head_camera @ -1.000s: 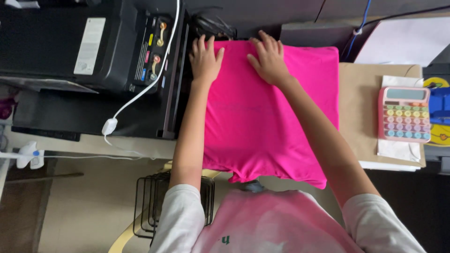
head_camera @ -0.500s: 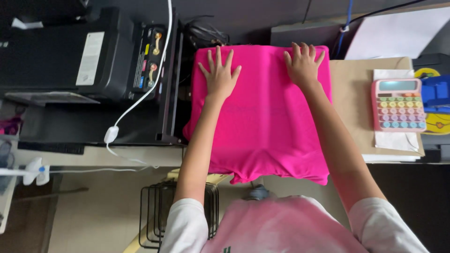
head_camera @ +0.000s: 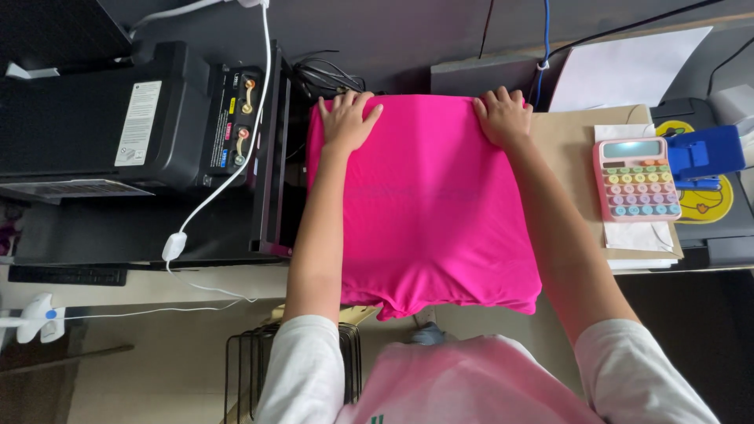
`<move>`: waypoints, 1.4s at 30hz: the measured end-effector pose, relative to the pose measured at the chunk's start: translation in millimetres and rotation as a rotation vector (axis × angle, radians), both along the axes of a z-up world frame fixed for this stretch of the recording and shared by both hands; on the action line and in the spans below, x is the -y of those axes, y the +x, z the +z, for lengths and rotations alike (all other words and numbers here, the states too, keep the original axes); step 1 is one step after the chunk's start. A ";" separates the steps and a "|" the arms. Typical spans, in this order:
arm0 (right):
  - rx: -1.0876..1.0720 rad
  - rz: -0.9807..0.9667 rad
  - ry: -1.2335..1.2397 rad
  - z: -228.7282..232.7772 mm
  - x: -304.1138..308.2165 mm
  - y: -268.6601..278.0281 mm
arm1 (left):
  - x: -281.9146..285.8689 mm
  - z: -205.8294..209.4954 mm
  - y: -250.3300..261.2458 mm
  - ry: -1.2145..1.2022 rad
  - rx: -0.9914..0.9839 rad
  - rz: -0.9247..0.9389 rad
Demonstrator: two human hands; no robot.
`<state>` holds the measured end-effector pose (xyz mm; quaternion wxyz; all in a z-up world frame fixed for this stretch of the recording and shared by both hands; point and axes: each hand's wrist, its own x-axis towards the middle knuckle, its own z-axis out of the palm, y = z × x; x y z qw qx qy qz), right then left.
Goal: The person moves a wire mesh basket and places it on a stool. They then take a pink cloth from a chair and spread it over a printer on the desk. The person repeats this process, covering a laptop and other equipment on the desk with additional pink cloths.
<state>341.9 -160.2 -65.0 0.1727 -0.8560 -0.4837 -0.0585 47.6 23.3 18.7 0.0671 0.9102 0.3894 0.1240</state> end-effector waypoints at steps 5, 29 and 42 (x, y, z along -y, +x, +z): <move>-0.046 0.024 -0.035 -1.6 0.3 5.3 | -12.2 -7.4 3.5 -0.030 -0.047 -0.006; -0.033 0.672 -0.004 68.8 189.5 -239.3 | 251.6 -32.9 -170.5 0.179 0.163 0.153; -0.165 0.584 0.088 51.1 209.8 -250.3 | 291.3 -39.2 -181.8 0.092 0.322 0.246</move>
